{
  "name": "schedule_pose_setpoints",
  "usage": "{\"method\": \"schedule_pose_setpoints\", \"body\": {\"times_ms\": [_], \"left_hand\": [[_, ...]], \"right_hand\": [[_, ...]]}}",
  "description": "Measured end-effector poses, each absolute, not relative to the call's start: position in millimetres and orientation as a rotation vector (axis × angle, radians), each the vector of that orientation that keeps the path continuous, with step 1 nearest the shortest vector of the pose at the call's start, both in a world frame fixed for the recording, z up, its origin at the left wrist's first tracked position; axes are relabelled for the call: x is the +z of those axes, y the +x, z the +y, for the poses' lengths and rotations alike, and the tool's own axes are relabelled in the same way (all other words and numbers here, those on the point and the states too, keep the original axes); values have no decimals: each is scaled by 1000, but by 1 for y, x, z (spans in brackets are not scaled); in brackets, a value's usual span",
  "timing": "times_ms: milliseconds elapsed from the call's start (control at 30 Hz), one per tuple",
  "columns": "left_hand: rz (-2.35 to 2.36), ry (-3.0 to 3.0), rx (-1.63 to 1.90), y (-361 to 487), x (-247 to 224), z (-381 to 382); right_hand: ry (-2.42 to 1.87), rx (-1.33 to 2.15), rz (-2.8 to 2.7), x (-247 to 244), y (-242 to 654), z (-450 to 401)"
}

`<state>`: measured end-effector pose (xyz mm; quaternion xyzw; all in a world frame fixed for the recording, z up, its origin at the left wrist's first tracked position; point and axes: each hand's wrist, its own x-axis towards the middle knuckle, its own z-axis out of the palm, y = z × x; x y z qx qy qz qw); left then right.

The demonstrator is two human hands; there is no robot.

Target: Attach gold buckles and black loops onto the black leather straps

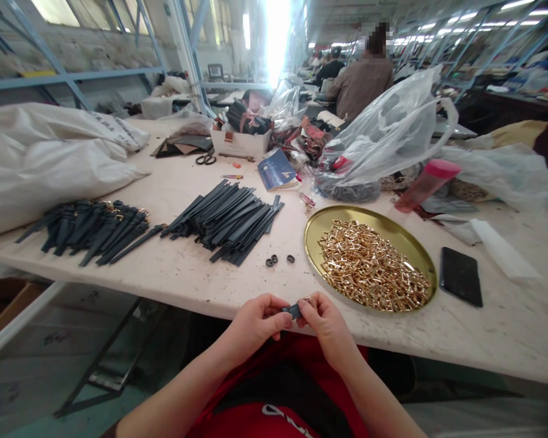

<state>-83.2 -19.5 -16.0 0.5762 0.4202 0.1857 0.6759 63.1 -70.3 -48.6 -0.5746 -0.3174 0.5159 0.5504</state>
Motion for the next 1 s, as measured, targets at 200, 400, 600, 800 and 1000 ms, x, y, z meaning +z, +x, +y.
{"method": "schedule_pose_setpoints", "body": {"times_ms": [200,400,600,800,1000], "left_hand": [[925,1193,346,-81,-21,-23],[931,1134,275,-78,-30,-23],[937,1056,214,-75,-40,-17],[803,1221,69,-82,-36,-10],[905,1914,-19,-84,-23,7]], "right_hand": [[-1643,829,-1289,-55,67,-80],[-1885,641,-1398,-60,61,-84],[-1839,734,-1319,-62,51,-79],[-1663,878,-1322,-65,52,-88],[-1659,844,-1356,-65,56,-71]]}}
